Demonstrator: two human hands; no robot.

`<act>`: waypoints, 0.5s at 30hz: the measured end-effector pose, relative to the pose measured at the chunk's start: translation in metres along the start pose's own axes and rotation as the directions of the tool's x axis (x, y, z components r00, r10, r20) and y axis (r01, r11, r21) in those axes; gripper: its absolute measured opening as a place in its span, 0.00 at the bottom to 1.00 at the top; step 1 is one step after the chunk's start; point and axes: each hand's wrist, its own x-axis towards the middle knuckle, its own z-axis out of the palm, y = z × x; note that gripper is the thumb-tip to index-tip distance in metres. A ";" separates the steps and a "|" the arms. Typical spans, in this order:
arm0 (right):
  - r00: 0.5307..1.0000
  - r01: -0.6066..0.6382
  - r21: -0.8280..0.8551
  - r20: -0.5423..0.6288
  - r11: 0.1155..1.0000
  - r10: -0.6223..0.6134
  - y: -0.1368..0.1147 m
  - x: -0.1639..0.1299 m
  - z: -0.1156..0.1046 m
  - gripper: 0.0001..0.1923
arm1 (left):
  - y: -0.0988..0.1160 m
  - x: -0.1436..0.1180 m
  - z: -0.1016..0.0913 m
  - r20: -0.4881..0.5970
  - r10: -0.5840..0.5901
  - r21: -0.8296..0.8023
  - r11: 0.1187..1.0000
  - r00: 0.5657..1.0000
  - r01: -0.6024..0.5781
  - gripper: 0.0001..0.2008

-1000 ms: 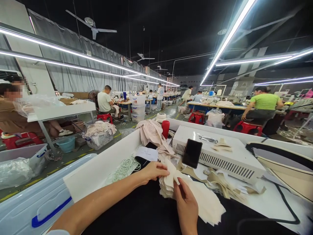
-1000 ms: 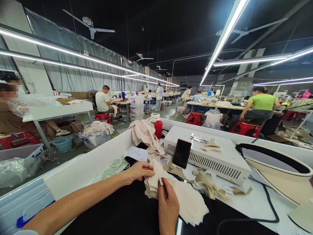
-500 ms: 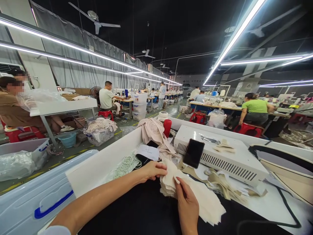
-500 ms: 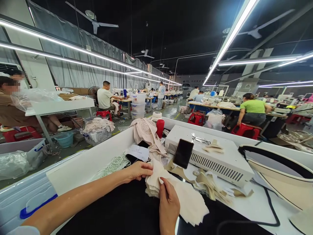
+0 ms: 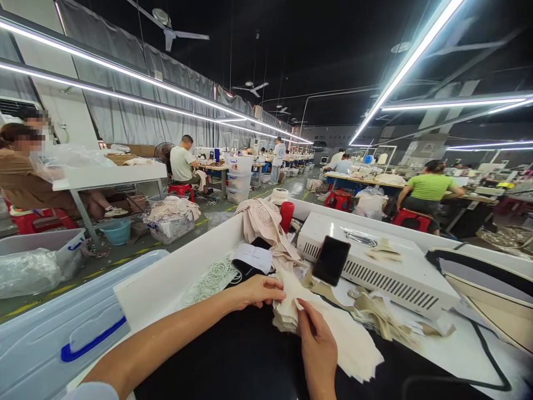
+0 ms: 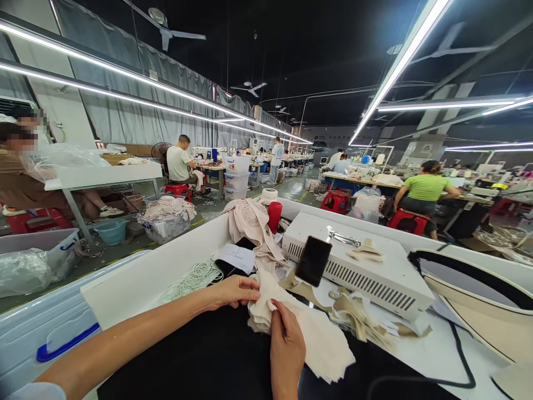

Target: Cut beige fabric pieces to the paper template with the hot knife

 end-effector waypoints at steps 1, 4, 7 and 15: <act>1.000 0.005 -0.004 0.005 1.000 -0.005 0.000 0.000 0.000 0.23 | 0.001 -0.001 0.000 0.003 0.001 0.008 1.000 1.000 -0.001 0.25; 1.000 0.013 -0.013 0.013 1.000 -0.013 0.000 0.000 -0.002 0.22 | 0.001 -0.003 0.000 0.018 -0.002 0.006 1.000 1.000 0.002 0.24; 1.000 0.017 -0.019 0.015 1.000 -0.016 0.000 0.000 -0.002 0.22 | 0.000 -0.003 -0.001 0.033 -0.014 -0.025 1.000 0.999 0.015 0.25; 1.000 0.022 -0.024 0.003 0.999 -0.022 -0.001 -0.001 -0.001 0.23 | -0.006 0.000 -0.008 0.082 -0.062 -0.111 0.991 0.995 0.071 0.28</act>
